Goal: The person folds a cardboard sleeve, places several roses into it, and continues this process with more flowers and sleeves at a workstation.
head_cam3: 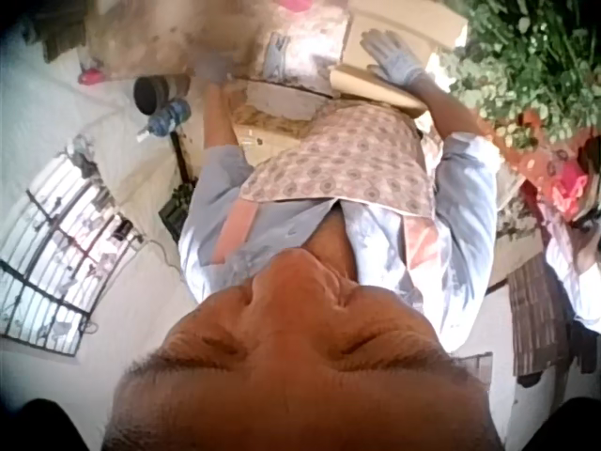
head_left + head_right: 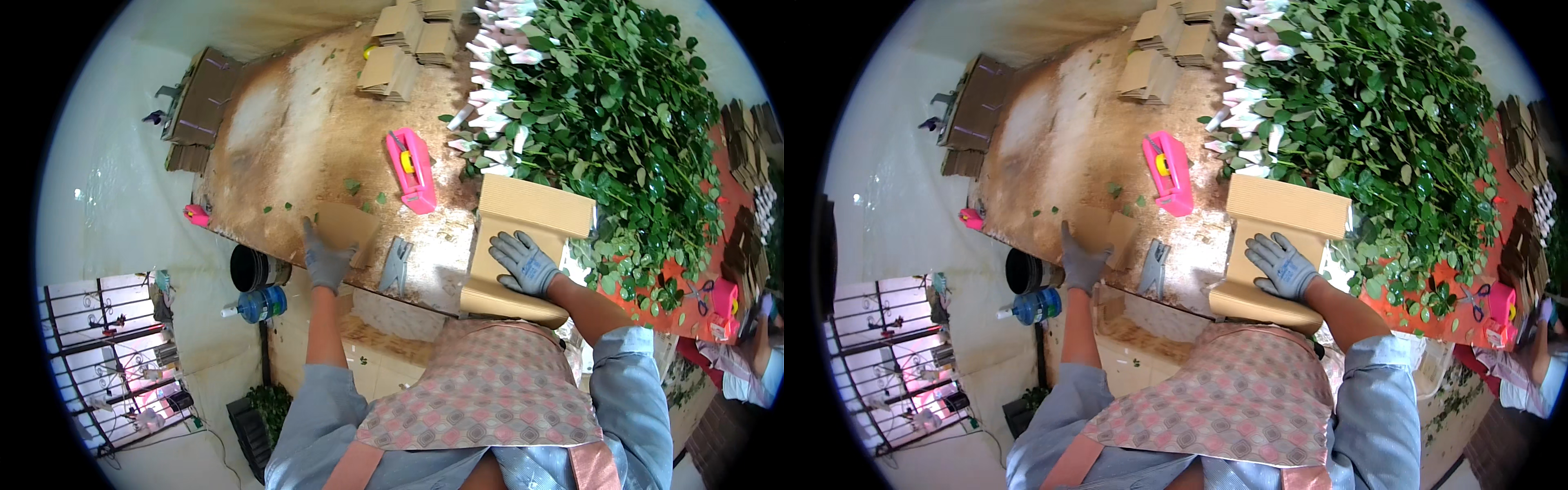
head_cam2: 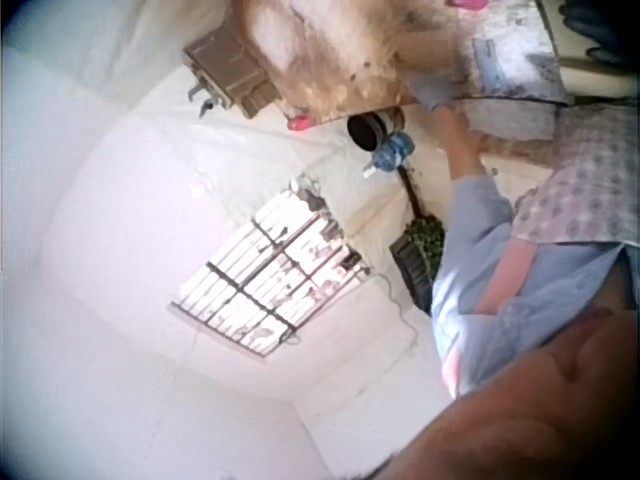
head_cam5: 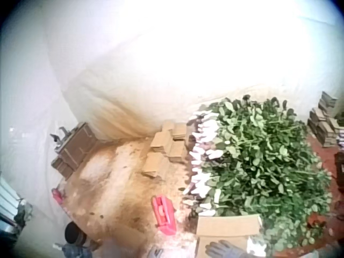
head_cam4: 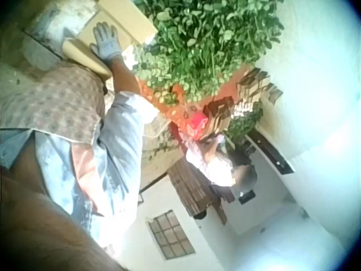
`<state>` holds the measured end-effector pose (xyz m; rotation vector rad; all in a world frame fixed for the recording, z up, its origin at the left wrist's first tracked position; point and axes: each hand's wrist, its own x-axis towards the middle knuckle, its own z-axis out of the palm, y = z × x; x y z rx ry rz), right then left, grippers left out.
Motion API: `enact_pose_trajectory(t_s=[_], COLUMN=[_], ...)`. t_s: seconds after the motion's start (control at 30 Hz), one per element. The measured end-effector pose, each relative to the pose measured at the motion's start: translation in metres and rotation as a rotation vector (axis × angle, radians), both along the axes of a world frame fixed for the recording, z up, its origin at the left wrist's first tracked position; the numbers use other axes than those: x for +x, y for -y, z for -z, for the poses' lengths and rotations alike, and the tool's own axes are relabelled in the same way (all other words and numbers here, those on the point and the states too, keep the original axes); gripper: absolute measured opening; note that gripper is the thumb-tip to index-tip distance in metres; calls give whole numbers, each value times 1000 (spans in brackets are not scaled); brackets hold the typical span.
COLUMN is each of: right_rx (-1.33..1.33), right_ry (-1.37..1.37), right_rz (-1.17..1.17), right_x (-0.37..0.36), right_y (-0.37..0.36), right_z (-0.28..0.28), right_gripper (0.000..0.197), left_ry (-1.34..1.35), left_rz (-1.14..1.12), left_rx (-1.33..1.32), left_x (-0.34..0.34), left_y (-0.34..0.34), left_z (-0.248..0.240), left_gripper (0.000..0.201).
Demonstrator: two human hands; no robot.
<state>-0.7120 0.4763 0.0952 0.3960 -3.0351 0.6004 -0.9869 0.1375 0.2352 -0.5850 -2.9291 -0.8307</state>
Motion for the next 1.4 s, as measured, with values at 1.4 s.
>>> enact_pose_trajectory(t_s=[1.4], right_rx=[-236], right_ry=[896], right_rz=[625], right_x=[-43], right_y=[-7], right_z=[12], right_gripper=[30], left_ry=[72], left_rz=[1314], left_rx=[-642], left_x=[106], left_y=[-113], left_z=[96], left_gripper=[62])
